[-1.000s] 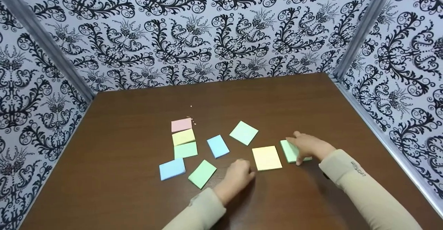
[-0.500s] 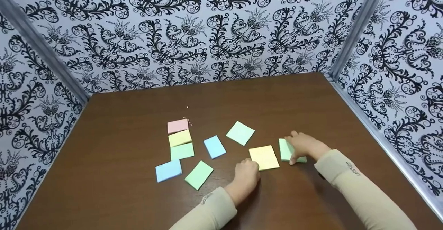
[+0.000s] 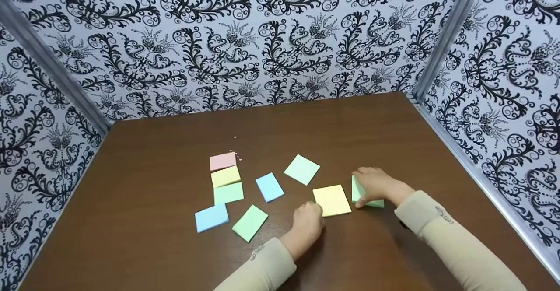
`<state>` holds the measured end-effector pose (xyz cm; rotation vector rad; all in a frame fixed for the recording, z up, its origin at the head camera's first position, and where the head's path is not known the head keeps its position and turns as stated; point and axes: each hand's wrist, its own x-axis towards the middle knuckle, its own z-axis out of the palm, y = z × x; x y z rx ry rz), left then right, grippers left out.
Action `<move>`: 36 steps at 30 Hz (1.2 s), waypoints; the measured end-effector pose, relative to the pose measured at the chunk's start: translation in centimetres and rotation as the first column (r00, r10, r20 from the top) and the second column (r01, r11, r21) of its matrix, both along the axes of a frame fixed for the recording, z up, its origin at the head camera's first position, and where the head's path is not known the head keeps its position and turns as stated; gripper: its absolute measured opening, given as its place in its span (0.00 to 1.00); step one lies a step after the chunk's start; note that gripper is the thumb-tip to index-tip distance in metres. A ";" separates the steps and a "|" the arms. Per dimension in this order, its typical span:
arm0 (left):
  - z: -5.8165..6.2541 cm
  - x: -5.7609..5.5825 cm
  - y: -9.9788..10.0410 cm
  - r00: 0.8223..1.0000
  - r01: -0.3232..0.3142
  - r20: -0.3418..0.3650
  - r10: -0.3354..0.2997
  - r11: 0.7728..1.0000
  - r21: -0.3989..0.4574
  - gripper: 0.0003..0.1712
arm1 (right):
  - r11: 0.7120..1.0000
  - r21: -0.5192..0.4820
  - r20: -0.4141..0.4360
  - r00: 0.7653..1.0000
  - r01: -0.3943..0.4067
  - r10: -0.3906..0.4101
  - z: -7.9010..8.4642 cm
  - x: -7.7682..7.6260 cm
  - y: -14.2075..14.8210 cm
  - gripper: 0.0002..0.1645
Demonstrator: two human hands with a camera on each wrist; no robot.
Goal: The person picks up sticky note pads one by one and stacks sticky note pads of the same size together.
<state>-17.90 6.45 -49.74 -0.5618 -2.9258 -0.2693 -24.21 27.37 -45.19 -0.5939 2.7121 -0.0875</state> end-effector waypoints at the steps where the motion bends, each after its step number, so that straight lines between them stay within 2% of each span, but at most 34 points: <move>1: 0.0 -0.1 -0.1 1.000 -0.002 0.016 0.002 1.000 0.012 0.10 | 1.000 -0.019 -0.003 1.000 -0.016 0.016 0.0 0.1 -0.3 0.53; 7: -0.1 -0.4 -0.1 0.994 -0.024 0.105 0.019 0.999 0.045 0.09 | 0.997 -0.062 0.019 0.999 -0.038 0.039 -0.7 0.4 -1.6 0.46; 14: 0.0 -0.4 -0.4 0.984 -0.033 0.180 0.010 0.992 0.125 0.11 | 0.993 -0.109 0.045 0.998 -0.044 0.049 -1.3 0.2 -1.7 0.45; 24: 0.2 -0.4 -0.5 0.984 -0.016 0.179 -0.008 0.991 0.136 0.09 | 0.991 -0.133 0.109 0.993 -0.028 0.043 -0.6 -0.2 -1.3 0.49; 29: 0.3 -0.4 -0.5 0.986 -0.014 0.164 -0.010 0.989 0.145 0.08 | 0.994 -0.087 0.151 0.987 0.064 -0.050 0.4 -0.4 -0.3 0.50; 32: 0.3 -0.4 -0.5 0.987 -0.013 0.163 -0.010 0.990 0.142 0.08 | 0.992 -0.076 0.176 0.980 0.105 -0.091 0.3 -0.2 0.2 0.49; 36: 0.4 -0.3 -0.4 0.986 -0.012 0.166 -0.011 0.991 0.135 0.09 | 0.990 -0.069 0.100 0.988 0.122 -0.115 -0.4 0.1 0.5 0.47</move>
